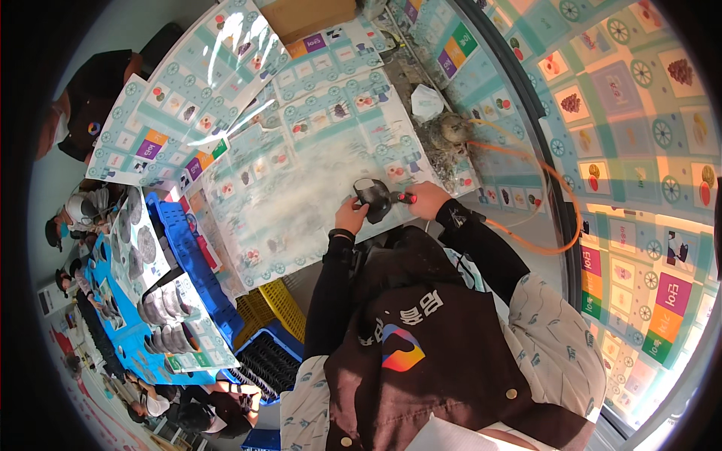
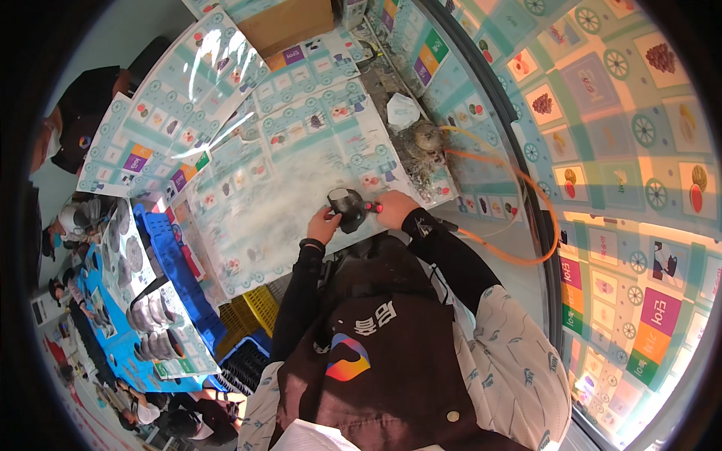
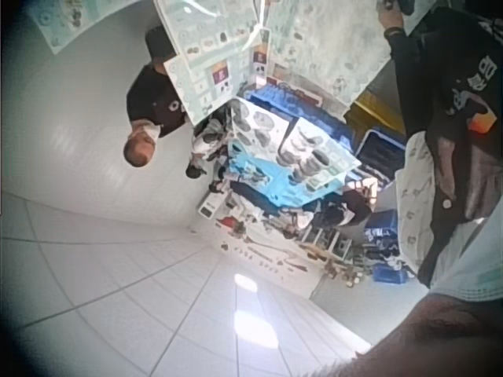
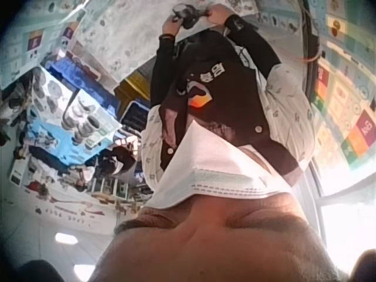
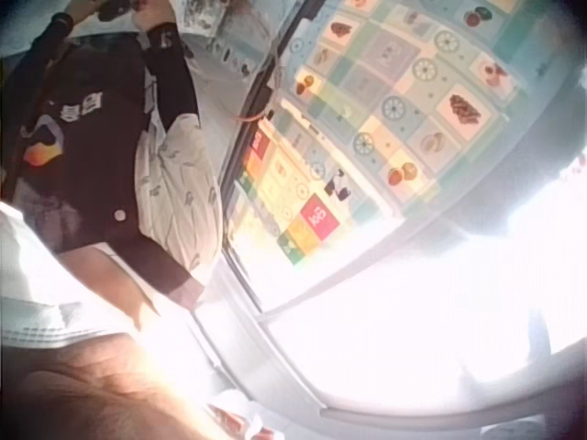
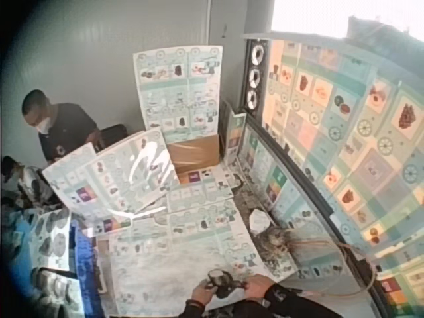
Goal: Buffing or cleaning small shoe components using a rotating brush and picking up parts from a bin.
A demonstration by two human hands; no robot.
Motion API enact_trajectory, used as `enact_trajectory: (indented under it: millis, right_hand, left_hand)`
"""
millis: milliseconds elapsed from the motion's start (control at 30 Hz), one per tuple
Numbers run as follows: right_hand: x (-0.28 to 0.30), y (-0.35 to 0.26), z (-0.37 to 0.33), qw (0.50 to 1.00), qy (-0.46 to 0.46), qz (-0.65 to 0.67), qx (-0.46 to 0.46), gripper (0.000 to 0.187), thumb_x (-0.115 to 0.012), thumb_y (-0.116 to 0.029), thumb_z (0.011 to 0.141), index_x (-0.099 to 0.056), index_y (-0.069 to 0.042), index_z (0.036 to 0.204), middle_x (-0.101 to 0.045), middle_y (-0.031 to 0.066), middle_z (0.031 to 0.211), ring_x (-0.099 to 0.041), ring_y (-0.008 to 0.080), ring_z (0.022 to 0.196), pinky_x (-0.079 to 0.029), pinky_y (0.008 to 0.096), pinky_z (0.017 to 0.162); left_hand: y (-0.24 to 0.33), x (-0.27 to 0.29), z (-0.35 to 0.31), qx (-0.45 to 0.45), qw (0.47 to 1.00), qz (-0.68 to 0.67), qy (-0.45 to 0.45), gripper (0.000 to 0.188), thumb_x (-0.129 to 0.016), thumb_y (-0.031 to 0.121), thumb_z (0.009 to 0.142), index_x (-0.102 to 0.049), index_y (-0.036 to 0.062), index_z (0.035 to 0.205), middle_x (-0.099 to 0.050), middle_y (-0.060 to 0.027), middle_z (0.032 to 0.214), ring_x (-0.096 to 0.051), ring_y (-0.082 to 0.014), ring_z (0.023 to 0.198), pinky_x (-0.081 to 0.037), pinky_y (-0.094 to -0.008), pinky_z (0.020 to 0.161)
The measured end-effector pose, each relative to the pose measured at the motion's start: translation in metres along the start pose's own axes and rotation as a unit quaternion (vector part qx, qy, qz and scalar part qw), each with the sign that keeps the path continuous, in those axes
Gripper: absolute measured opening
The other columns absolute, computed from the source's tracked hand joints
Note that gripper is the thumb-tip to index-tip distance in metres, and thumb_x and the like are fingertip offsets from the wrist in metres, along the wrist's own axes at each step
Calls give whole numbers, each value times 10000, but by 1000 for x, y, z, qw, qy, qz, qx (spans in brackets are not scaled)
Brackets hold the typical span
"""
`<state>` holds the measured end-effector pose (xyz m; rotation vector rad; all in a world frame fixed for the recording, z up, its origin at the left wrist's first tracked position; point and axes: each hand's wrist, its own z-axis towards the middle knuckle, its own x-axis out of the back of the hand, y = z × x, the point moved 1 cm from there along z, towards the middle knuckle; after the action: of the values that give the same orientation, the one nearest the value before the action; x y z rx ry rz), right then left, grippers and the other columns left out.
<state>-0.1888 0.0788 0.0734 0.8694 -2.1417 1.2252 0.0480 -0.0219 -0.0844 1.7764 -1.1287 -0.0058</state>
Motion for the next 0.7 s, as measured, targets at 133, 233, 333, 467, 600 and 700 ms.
enact_trajectory:
  millis: [133,233,333,467,600,700]
  right_hand:
    - [-4,-2,-3,1000,8,-8,22,225,-625,-207,785,-635,-52,947,-662,224,852,-624,453,854,-481,541,751]
    - [6,-13,-11,997,69,34,-7,254,-561,-171,773,-680,-69,972,-676,234,862,-639,448,888,-503,552,786]
    - [-5,8,-11,998,60,5,-2,247,-567,-171,763,-675,-69,961,-676,229,862,-637,453,880,-499,554,788]
    - [-16,14,-17,1000,-10,-22,14,227,-572,-178,764,-671,-60,930,-676,226,867,-635,452,878,-496,552,789]
    - [-14,-1,-22,998,24,46,47,195,-573,-171,765,-658,-53,894,-668,230,852,-631,455,876,-491,551,784]
    - [-8,-2,-25,989,116,87,5,170,-568,-157,770,-642,-49,878,-656,238,840,-622,461,876,-484,547,779]
  left_hand:
    - [4,1,-1,2,1000,7,-8,584,-700,407,876,-620,11,1298,-740,-136,1062,-677,-341,1021,-525,-440,904]
    - [3,1,-1,0,1000,10,-3,592,-699,408,877,-612,10,1306,-740,-134,1066,-674,-339,1030,-521,-439,909]
    - [6,1,-2,-2,1000,15,-5,598,-693,412,884,-602,11,1319,-735,-134,1084,-673,-337,1033,-520,-441,914]
    - [-3,-2,-2,-26,999,19,14,592,-694,392,896,-590,-7,1321,-740,-130,1031,-698,-276,913,-536,-403,825]
    - [-12,-3,0,-41,998,31,41,562,-689,340,912,-577,-26,1323,-749,-128,953,-727,-209,791,-552,-358,731]
    - [-4,-4,-1,-1,1000,-8,14,566,-662,389,908,-603,13,1327,-742,-124,1036,-693,-304,975,-528,-427,890]
